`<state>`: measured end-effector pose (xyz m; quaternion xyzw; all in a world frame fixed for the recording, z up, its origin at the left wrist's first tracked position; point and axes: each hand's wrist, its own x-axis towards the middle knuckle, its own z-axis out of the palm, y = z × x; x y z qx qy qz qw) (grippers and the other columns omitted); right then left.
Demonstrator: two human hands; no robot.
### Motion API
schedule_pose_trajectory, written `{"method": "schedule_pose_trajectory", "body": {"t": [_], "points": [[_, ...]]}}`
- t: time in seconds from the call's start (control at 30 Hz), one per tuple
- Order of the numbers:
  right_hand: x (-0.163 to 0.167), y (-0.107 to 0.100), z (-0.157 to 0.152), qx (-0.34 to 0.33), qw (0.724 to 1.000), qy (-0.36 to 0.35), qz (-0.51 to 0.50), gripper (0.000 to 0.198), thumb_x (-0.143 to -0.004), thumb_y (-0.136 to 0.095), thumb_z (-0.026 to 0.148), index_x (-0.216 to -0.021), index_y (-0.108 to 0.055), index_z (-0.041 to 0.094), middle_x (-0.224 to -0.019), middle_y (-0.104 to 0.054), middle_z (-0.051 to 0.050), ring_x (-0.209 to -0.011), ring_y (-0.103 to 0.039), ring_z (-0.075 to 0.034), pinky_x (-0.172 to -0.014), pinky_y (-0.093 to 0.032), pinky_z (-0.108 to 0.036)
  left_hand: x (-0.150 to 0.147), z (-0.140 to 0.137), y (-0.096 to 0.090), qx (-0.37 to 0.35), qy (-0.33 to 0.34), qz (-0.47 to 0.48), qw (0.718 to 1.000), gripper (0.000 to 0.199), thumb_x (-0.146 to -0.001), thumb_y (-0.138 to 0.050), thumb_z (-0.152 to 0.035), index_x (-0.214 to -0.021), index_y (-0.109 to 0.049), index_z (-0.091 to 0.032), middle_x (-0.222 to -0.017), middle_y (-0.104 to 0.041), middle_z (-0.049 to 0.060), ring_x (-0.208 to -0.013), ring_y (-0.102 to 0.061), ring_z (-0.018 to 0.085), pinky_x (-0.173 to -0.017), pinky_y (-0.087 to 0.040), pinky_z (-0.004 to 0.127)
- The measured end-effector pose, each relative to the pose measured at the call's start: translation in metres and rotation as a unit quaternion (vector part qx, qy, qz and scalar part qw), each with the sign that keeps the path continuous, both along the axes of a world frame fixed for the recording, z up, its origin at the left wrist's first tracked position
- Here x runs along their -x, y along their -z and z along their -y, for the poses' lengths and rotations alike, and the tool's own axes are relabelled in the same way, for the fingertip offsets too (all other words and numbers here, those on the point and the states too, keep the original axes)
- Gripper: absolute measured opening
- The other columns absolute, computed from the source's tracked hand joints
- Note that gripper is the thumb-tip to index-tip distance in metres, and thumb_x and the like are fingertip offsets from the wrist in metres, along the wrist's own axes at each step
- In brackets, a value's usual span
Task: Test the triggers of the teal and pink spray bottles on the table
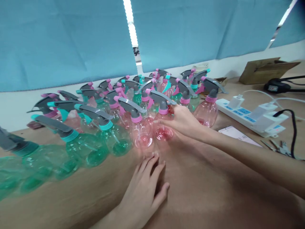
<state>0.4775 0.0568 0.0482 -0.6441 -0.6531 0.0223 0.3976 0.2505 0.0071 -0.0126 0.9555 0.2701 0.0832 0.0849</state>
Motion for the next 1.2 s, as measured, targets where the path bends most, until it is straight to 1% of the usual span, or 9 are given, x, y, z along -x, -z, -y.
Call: {"method": "schedule_pose_trajectory", "body": {"t": [0.17,0.3,0.37,0.5,0.67,0.8,0.97,1.1,1.2], "points": [[-0.001,0.001,0.003,-0.001,1.0,-0.007,0.0,0.045,-0.072,-0.069,0.053,-0.093,-0.055,0.016,-0.084,-0.063,-0.006,-0.071,-0.057,-0.019,-0.062,-0.045,-0.031,0.002,-0.002,0.005,-0.006,0.003,0.017,1.0,0.041,-0.093,-0.049,-0.031,-0.132,-0.047,-0.017,-0.142,-0.044,0.014,-0.13,-0.039,0.032,-0.103,-0.038,0.054],[-0.01,-0.002,0.018,-0.004,1.0,-0.022,-0.018,0.054,-0.072,-0.068,0.055,-0.105,-0.056,0.014,-0.1,-0.066,-0.01,-0.091,-0.062,-0.024,-0.074,-0.05,-0.035,0.003,-0.002,0.006,-0.013,0.001,0.024,1.0,0.041,-0.093,-0.048,-0.031,-0.132,-0.046,-0.018,-0.142,-0.043,0.014,-0.13,-0.039,0.032,-0.101,-0.039,0.055],[-0.019,-0.005,0.03,0.021,0.998,-0.028,-0.05,0.054,-0.072,-0.069,0.054,-0.108,-0.057,0.016,-0.109,-0.066,-0.009,-0.097,-0.063,-0.024,-0.079,-0.051,-0.036,0.003,-0.002,0.005,-0.01,0.004,0.016,1.0,0.041,-0.094,-0.048,-0.031,-0.132,-0.046,-0.018,-0.142,-0.044,0.014,-0.13,-0.04,0.033,-0.1,-0.04,0.055],[-0.036,-0.01,0.05,0.087,0.992,-0.007,-0.088,0.049,-0.071,-0.068,0.056,-0.102,-0.062,0.019,-0.105,-0.069,-0.004,-0.084,-0.067,-0.019,-0.073,-0.053,-0.033,0.002,-0.003,0.002,-0.012,0.013,0.017,1.0,0.041,-0.094,-0.048,-0.03,-0.133,-0.046,-0.018,-0.141,-0.044,0.014,-0.129,-0.041,0.033,-0.1,-0.04,0.056],[-0.044,-0.01,0.053,0.097,0.993,-0.01,-0.065,0.041,-0.073,-0.067,0.053,-0.099,-0.065,0.021,-0.098,-0.071,0.0,-0.077,-0.066,-0.015,-0.068,-0.051,-0.029,0.001,-0.004,0.001,-0.017,0.01,0.024,1.0,0.039,-0.094,-0.048,-0.031,-0.131,-0.048,-0.018,-0.139,-0.047,0.013,-0.127,-0.044,0.033,-0.1,-0.042,0.055],[-0.046,-0.013,0.051,0.086,0.995,0.027,-0.048,0.03,-0.077,-0.064,0.048,-0.093,-0.067,0.022,-0.089,-0.073,0.0,-0.073,-0.066,-0.015,-0.066,-0.049,-0.029,0.002,-0.003,0.002,-0.023,0.008,0.023,0.999,0.04,-0.094,-0.048,-0.031,-0.131,-0.047,-0.018,-0.138,-0.048,0.013,-0.126,-0.045,0.033,-0.099,-0.042,0.056],[-0.055,-0.014,0.05,0.062,0.991,0.114,-0.029,0.032,-0.079,-0.061,0.049,-0.089,-0.063,0.019,-0.093,-0.072,-0.006,-0.076,-0.067,-0.022,-0.064,-0.047,-0.033,0.003,-0.004,0.002,-0.027,0.006,0.022,0.999,0.039,-0.095,-0.048,-0.033,-0.131,-0.048,-0.018,-0.138,-0.048,0.014,-0.127,-0.045,0.033,-0.099,-0.042,0.055],[-0.058,-0.01,0.042,0.053,0.988,0.146,-0.018,0.044,-0.077,-0.062,0.05,-0.105,-0.058,0.016,-0.107,-0.069,-0.01,-0.09,-0.066,-0.027,-0.075,-0.048,-0.038,0.003,-0.004,0.003,-0.028,0.007,0.019,0.999,0.038,-0.095,-0.047,-0.032,-0.13,-0.048,-0.018,-0.139,-0.047,0.013,-0.127,-0.045,0.032,-0.1,-0.041,0.055],[-0.056,-0.007,0.031,0.069,0.986,0.148,-0.015,0.06,-0.077,-0.061,0.053,-0.119,-0.052,0.012,-0.109,-0.068,-0.015,-0.098,-0.064,-0.031,-0.079,-0.048,-0.04,0.002,-0.004,0.003,-0.029,0.006,0.016,0.999,0.039,-0.095,-0.047,-0.032,-0.131,-0.047,-0.018,-0.139,-0.047,0.014,-0.127,-0.044,0.032,-0.1,-0.041,0.055]]}}
